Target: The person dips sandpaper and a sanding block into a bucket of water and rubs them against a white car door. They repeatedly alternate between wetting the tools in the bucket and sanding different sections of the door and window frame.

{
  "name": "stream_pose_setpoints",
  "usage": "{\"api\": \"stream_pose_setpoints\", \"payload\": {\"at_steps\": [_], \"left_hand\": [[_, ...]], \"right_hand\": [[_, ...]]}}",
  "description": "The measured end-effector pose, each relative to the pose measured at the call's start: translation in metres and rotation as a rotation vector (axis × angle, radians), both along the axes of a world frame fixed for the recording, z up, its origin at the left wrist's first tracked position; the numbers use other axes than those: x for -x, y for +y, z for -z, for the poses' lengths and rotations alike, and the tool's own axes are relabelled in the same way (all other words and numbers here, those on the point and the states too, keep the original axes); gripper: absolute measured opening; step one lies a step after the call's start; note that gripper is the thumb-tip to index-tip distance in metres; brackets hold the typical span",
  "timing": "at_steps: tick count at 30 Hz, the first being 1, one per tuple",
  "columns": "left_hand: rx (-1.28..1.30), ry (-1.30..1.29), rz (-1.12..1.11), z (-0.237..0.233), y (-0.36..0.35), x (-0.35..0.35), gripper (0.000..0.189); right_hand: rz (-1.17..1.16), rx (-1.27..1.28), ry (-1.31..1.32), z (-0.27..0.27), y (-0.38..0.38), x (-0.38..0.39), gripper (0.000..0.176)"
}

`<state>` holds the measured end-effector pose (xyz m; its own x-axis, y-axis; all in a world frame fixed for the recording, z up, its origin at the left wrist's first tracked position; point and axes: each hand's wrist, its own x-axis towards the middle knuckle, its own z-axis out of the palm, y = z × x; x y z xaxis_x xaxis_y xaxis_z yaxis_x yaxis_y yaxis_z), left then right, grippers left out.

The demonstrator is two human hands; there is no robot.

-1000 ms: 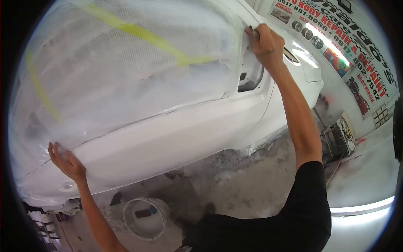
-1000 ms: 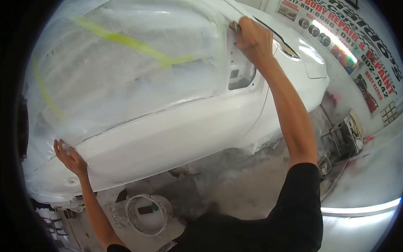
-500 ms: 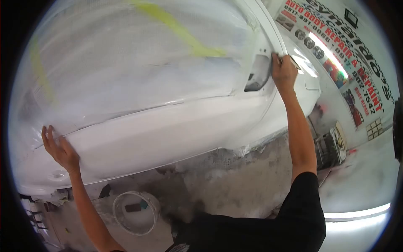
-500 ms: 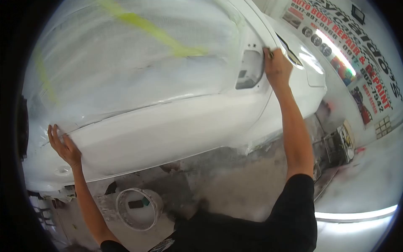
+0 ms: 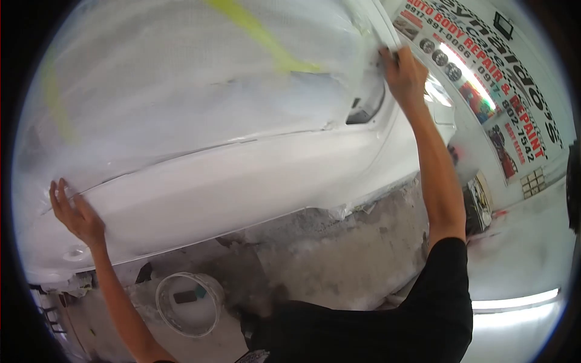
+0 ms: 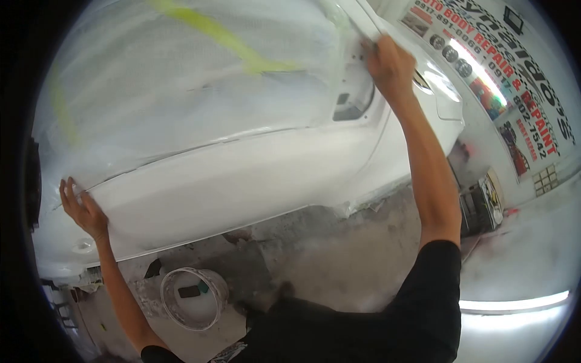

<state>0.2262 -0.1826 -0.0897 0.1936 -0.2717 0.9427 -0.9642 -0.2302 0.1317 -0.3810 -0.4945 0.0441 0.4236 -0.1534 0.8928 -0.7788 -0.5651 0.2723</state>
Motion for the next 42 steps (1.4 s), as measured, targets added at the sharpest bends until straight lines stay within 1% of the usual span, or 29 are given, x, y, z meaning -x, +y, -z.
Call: {"api": "stream_pose_setpoints", "payload": {"at_steps": [2, 4, 5, 8, 10, 11, 12, 14, 15, 16, 17, 18, 19, 20, 24, 25, 26, 27, 28, 29, 31, 32, 34, 36, 37, 38, 40, 41, 42], "left_hand": [[-0.032, -0.066, -0.018, 0.002, 0.001, -0.010, 0.042], [-0.027, -0.017, 0.002, 0.003, 0.001, -0.010, 0.042], [-0.026, 0.015, -0.018, 0.004, 0.001, -0.009, 0.042], [-0.032, -0.052, -0.009, 0.004, 0.003, -0.017, 0.042], [-0.015, -0.068, -0.003, 0.006, 0.002, -0.019, 0.041], [-0.015, -0.088, 0.009, 0.004, 0.002, -0.020, 0.041], [-0.017, -0.107, 0.013, 0.002, -0.001, -0.022, 0.041], [-0.030, -0.135, -0.006, 0.004, 0.003, -0.026, 0.041], [-0.048, -0.136, -0.014, 0.004, 0.006, -0.031, 0.041], [-0.055, -0.125, -0.020, 0.006, 0.006, -0.034, 0.041], [-0.046, -0.109, -0.040, 0.010, 0.004, -0.034, 0.041], [-0.049, -0.102, -0.034, 0.011, 0.002, -0.030, 0.041], [-0.053, -0.098, -0.029, 0.010, 0.002, -0.028, 0.041], [-0.038, -0.090, -0.036, 0.008, 0.003, -0.028, 0.041], [-0.030, -0.102, -0.023, 0.008, 0.002, -0.029, 0.041], [-0.040, -0.144, -0.016, 0.009, 0.004, -0.035, 0.041], [-0.036, -0.126, -0.028, 0.012, 0.006, -0.039, 0.041], [-0.038, -0.111, -0.036, 0.014, 0.007, -0.042, 0.040], [-0.043, -0.098, -0.032, 0.015, 0.004, -0.042, 0.040], [-0.019, -0.099, -0.029, 0.014, 0.003, -0.042, 0.040], [-0.059, -0.089, -0.048, 0.023, 0.007, -0.063, 0.039], [-0.064, -0.074, -0.051, 0.025, 0.007, -0.067, 0.039], [-0.075, -0.044, -0.056, 0.030, 0.007, -0.075, 0.039], [-0.046, -0.015, -0.044, 0.026, 0.007, -0.065, 0.039], [-0.035, -0.023, -0.046, 0.023, 0.008, -0.062, 0.039], [-0.028, -0.069, -0.051, 0.018, 0.005, -0.060, 0.038], [-0.020, -0.103, -0.068, 0.023, 0.004, -0.060, 0.038], [-0.032, -0.112, -0.072, 0.025, 0.008, -0.067, 0.037], [-0.052, -0.117, -0.071, 0.025, 0.008, -0.075, 0.037]], "right_hand": [[-0.069, 0.076, 0.075, -0.031, 0.001, -0.023, 0.027], [0.006, 0.019, 0.042, -0.012, 0.001, -0.003, 0.029], [0.043, -0.012, 0.022, 0.003, 0.002, 0.009, 0.029], [0.178, -0.170, -0.126, 0.093, 0.000, 0.075, 0.031], [0.264, -0.243, -0.148, 0.110, 0.014, 0.074, 0.027], [0.259, -0.241, -0.125, 0.111, 0.016, 0.078, 0.029], [0.248, -0.225, -0.101, 0.093, 0.015, 0.073, 0.031], [0.138, -0.167, -0.045, 0.043, 0.012, 0.062, 0.033], [0.130, -0.190, 0.026, 0.038, 0.007, 0.069, 0.035], [0.076, -0.239, 0.007, 0.035, 0.012, 0.070, 0.035], [0.102, -0.219, -0.001, 0.037, 0.008, 0.068, 0.033], [0.136, -0.217, -0.019, 0.052, 0.012, 0.071, 0.031], [0.173, -0.245, -0.015, 0.081, 0.013, 0.081, 0.029], [0.198, -0.253, -0.007, 0.098, 0.009, 0.085, 0.026], [0.283, -0.354, 0.071, 0.087, 0.021, 0.082, 0.025], [0.304, -0.431, 0.012, 0.066, 0.031, 0.071, 0.027], [0.203, -0.446, -0.077, 0.043, 0.038, 0.059, 0.029], [0.155, -0.477, -0.083, 0.019, 0.043, 0.047, 0.029], [0.118, -0.511, -0.093, 0.008, 0.047, 0.043, 0.029], [0.119, -0.474, -0.080, 0.013, 0.040, 0.047, 0.028], [0.112, -0.399, -0.049, 0.039, 0.016, 0.060, 0.027], [0.216, -0.359, -0.038, 0.065, 0.015, 0.069, 0.027], [0.232, -0.441, -0.168, 0.133, 0.026, 0.080, 0.026], [0.171, -0.494, -0.240, 0.157, 0.040, 0.078, 0.015], [0.184, -0.545, -0.146, 0.145, 0.038, 0.080, 0.015], [0.141, -0.495, -0.029, 0.136, 0.027, 0.089, 0.016], [0.308, -0.509, -0.009, 0.082, 0.013, 0.085, 0.020], [0.231, -0.457, 0.035, 0.056, 0.008, 0.076, 0.022], [0.162, -0.410, 0.068, 0.047, 0.007, 0.072, 0.024]]}}
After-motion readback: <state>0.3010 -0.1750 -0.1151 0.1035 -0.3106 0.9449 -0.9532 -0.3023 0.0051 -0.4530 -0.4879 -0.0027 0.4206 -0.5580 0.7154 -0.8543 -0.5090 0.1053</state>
